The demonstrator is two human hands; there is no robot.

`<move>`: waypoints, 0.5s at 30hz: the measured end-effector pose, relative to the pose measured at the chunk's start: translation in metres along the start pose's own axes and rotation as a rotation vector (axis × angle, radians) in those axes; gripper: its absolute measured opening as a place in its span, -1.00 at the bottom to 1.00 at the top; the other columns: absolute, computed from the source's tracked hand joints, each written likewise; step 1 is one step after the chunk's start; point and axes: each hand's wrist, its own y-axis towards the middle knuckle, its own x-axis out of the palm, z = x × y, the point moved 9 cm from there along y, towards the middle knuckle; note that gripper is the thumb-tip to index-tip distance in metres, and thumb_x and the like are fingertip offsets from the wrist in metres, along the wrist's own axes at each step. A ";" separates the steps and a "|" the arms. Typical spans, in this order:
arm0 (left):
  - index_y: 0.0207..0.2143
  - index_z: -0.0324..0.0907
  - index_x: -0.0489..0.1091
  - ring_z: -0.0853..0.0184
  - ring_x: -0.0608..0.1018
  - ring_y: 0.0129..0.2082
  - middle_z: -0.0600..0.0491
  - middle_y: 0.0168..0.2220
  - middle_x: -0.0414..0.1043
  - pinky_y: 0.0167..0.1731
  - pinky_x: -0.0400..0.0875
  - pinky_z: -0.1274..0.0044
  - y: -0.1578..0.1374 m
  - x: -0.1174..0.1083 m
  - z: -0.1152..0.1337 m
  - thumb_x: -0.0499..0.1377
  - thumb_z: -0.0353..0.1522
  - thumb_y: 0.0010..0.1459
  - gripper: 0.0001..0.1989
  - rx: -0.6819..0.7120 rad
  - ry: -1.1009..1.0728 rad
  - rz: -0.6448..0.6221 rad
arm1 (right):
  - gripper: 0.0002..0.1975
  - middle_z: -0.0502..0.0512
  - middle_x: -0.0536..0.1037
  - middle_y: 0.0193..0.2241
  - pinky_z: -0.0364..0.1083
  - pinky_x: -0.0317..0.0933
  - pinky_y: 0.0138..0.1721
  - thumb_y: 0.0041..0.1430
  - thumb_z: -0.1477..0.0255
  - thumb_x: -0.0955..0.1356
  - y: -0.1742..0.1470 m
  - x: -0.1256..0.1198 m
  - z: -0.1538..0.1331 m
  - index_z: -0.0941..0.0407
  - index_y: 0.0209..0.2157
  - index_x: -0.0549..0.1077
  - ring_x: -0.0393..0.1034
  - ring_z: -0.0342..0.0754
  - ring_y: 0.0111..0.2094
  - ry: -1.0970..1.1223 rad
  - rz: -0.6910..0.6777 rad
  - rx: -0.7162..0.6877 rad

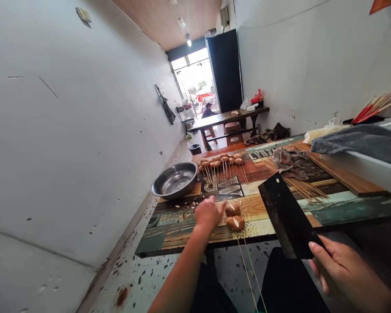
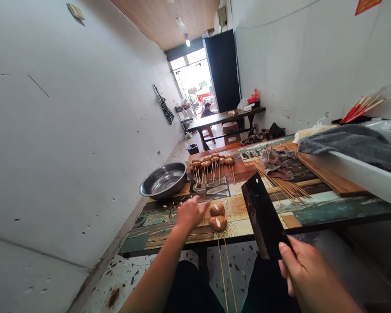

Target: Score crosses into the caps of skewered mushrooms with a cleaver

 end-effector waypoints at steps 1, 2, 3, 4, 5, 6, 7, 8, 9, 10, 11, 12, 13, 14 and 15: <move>0.10 -0.21 0.30 0.10 0.55 -0.16 -0.19 -0.16 0.51 -0.23 0.41 0.40 -0.009 0.007 0.019 -0.03 0.06 0.18 -0.35 0.077 -0.038 -0.046 | -0.52 -0.02 0.37 -0.73 -0.09 0.21 -0.58 0.11 -0.05 0.11 0.002 0.003 0.003 0.03 -0.59 0.25 0.29 -0.10 -0.71 0.022 -0.013 0.001; 0.16 -0.19 0.24 0.08 0.55 -0.15 -0.19 -0.14 0.49 -0.22 0.42 0.38 -0.016 0.012 0.036 -0.01 0.12 0.12 -0.27 0.127 -0.057 -0.077 | -0.52 -0.03 0.39 -0.70 -0.10 0.22 -0.57 0.14 -0.04 0.11 0.005 0.006 0.005 0.03 -0.58 0.26 0.30 -0.10 -0.70 0.043 -0.027 0.003; 0.19 -0.20 0.20 0.05 0.53 -0.11 -0.22 -0.10 0.47 -0.20 0.42 0.36 -0.023 0.018 0.050 0.03 0.14 0.07 -0.21 0.171 -0.053 -0.111 | -0.53 -0.03 0.40 -0.68 -0.10 0.22 -0.57 0.16 -0.03 0.11 0.006 0.009 0.008 0.04 -0.56 0.26 0.31 -0.11 -0.69 0.057 -0.040 0.008; 0.21 -0.24 0.17 0.01 0.49 -0.04 -0.25 -0.07 0.45 -0.16 0.42 0.34 -0.027 0.024 0.061 0.07 0.13 0.03 -0.16 0.209 -0.040 -0.148 | -0.53 -0.04 0.40 -0.68 -0.11 0.22 -0.57 0.18 -0.02 0.11 0.008 0.011 0.011 0.04 -0.56 0.26 0.31 -0.11 -0.69 0.065 -0.053 0.013; 0.22 -0.28 0.15 -0.02 0.45 0.01 -0.28 -0.03 0.42 -0.12 0.41 0.32 -0.029 0.029 0.068 0.11 0.11 0.01 -0.13 0.233 -0.023 -0.178 | -0.53 -0.05 0.39 -0.69 -0.11 0.21 -0.56 0.19 -0.01 0.11 0.008 0.013 0.013 0.04 -0.55 0.26 0.31 -0.12 -0.69 0.068 -0.059 0.016; 0.22 -0.31 0.14 -0.04 0.41 0.06 -0.30 -0.01 0.40 -0.07 0.39 0.31 -0.030 0.032 0.073 0.14 0.06 0.01 -0.14 0.253 -0.012 -0.201 | -0.53 -0.06 0.38 -0.70 -0.11 0.21 -0.57 0.19 -0.01 0.11 0.008 0.013 0.015 0.04 -0.56 0.26 0.30 -0.12 -0.70 0.069 -0.054 0.017; 0.21 -0.33 0.15 -0.04 0.38 0.09 -0.30 -0.01 0.40 -0.02 0.37 0.31 -0.029 0.035 0.074 0.15 0.00 0.01 -0.18 0.270 -0.010 -0.213 | -0.53 -0.06 0.38 -0.70 -0.11 0.21 -0.57 0.19 -0.01 0.12 0.008 0.013 0.015 0.05 -0.56 0.26 0.30 -0.12 -0.70 0.072 -0.046 0.015; 0.19 -0.32 0.18 -0.02 0.39 0.08 -0.27 -0.02 0.41 0.00 0.36 0.31 -0.026 0.035 0.074 0.16 -0.07 0.02 -0.24 0.282 -0.018 -0.215 | -0.53 -0.05 0.38 -0.69 -0.11 0.20 -0.57 0.19 0.00 0.13 0.007 0.012 0.016 0.05 -0.57 0.26 0.30 -0.12 -0.70 0.077 -0.039 0.013; 0.16 -0.29 0.21 0.01 0.41 0.05 -0.24 -0.04 0.42 0.00 0.36 0.32 -0.022 0.035 0.072 0.15 -0.13 0.03 -0.32 0.298 -0.032 -0.212 | -0.53 -0.05 0.39 -0.68 -0.12 0.20 -0.58 0.18 0.00 0.13 0.007 0.011 0.017 0.05 -0.57 0.26 0.30 -0.12 -0.70 0.085 -0.029 0.012; 0.13 -0.25 0.24 0.04 0.45 0.00 -0.20 -0.07 0.43 -0.01 0.37 0.33 -0.018 0.033 0.071 0.15 -0.19 0.02 -0.37 0.324 -0.047 -0.208 | -0.54 -0.04 0.40 -0.68 -0.12 0.20 -0.59 0.18 0.01 0.14 0.006 0.011 0.018 0.05 -0.58 0.26 0.30 -0.12 -0.70 0.096 -0.018 0.018; 0.12 -0.21 0.25 0.06 0.47 -0.04 -0.16 -0.09 0.44 -0.04 0.39 0.35 -0.015 0.032 0.071 0.15 -0.22 0.01 -0.40 0.363 -0.064 -0.206 | -0.54 -0.04 0.41 -0.67 -0.12 0.19 -0.60 0.19 0.02 0.14 0.006 0.010 0.020 0.05 -0.57 0.26 0.29 -0.12 -0.70 0.107 -0.012 0.029; 0.13 -0.18 0.25 0.09 0.49 -0.08 -0.14 -0.09 0.43 -0.07 0.41 0.35 -0.012 0.029 0.070 0.16 -0.24 -0.01 -0.39 0.412 -0.082 -0.204 | -0.55 -0.04 0.41 -0.67 -0.12 0.18 -0.61 0.20 0.02 0.14 0.006 0.010 0.023 0.05 -0.56 0.27 0.29 -0.12 -0.70 0.116 -0.012 0.043; 0.15 -0.16 0.22 0.10 0.50 -0.09 -0.13 -0.08 0.42 -0.08 0.42 0.36 -0.010 0.026 0.071 0.17 -0.24 -0.01 -0.36 0.478 -0.104 -0.200 | -0.55 -0.04 0.41 -0.67 -0.13 0.18 -0.62 0.21 0.03 0.13 0.006 0.010 0.026 0.05 -0.55 0.28 0.29 -0.12 -0.70 0.125 -0.010 0.051; 0.18 -0.15 0.19 0.11 0.50 -0.09 -0.13 -0.06 0.40 -0.07 0.42 0.36 -0.010 0.023 0.073 0.18 -0.23 -0.01 -0.33 0.560 -0.132 -0.191 | -0.55 -0.04 0.42 -0.67 -0.13 0.18 -0.62 0.21 0.04 0.13 0.006 0.009 0.029 0.06 -0.55 0.29 0.30 -0.12 -0.70 0.131 -0.007 0.053; 0.20 -0.13 0.17 0.12 0.49 -0.07 -0.13 -0.03 0.39 -0.06 0.41 0.36 -0.011 0.019 0.075 0.19 -0.22 0.00 -0.31 0.653 -0.163 -0.179 | -0.55 -0.04 0.42 -0.67 -0.13 0.18 -0.61 0.21 0.04 0.14 0.006 0.008 0.031 0.06 -0.55 0.30 0.30 -0.12 -0.70 0.132 0.000 0.048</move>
